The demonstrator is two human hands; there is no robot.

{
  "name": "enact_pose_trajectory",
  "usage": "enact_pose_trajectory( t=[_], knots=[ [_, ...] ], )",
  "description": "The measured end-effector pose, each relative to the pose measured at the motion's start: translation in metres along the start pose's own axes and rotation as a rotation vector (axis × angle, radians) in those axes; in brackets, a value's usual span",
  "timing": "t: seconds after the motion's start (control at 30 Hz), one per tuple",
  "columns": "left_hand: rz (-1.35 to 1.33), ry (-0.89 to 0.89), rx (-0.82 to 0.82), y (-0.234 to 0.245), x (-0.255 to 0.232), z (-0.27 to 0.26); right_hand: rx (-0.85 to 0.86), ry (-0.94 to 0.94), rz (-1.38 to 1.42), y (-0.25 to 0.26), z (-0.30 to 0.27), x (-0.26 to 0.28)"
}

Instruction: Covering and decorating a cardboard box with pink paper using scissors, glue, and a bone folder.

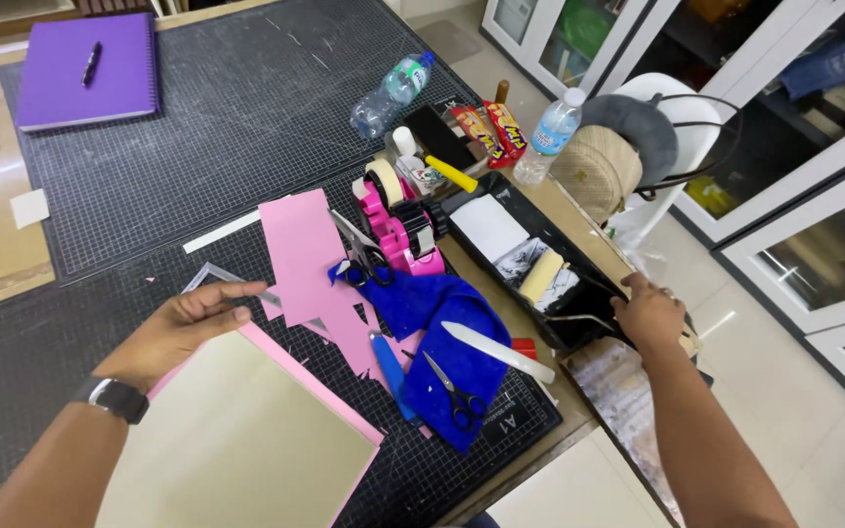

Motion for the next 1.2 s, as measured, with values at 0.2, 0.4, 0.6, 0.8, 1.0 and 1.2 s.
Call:
enact_pose_trajectory(
  t=[0.2, 0.4, 0.6, 0.8, 1.0, 1.2],
  knots=[
    [0.025, 0.058, -0.07, -0.001, -0.008, 0.001, 0.374, -0.011, 0.017, 0.05, -0.004, 0.006],
    [-0.046, 0.108, -0.086, -0.003, -0.011, 0.001, 0.694, -0.072, 0.832, 0.084, -0.01, 0.006],
    [-0.078, 0.053, -0.027, 0.001, 0.003, 0.005, 0.777, 0.009, 1.566, 0.103, -0.029, 0.068],
    [-0.145, -0.15, -0.011, -0.001, 0.011, 0.009, 0.005, 0.311, 1.214, 0.017, 0.026, 0.109],
    [-0.16, -0.133, -0.005, -0.003, 0.0, 0.006, -0.196, 0.49, 0.796, -0.043, 0.038, 0.157],
    [-0.188, -0.13, -0.008, -0.001, 0.008, 0.01, -0.122, 0.466, 0.667, -0.046, 0.044, 0.159]
  ],
)
Point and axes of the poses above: each hand's wrist, its own z-axis towards the middle knuckle, its own y-axis out of the back of the hand, x = y × z, the point moved 1 cm from there along z, towards the middle knuckle, and after that the axes turned 9 degrees about z, right-handed, at the moved point
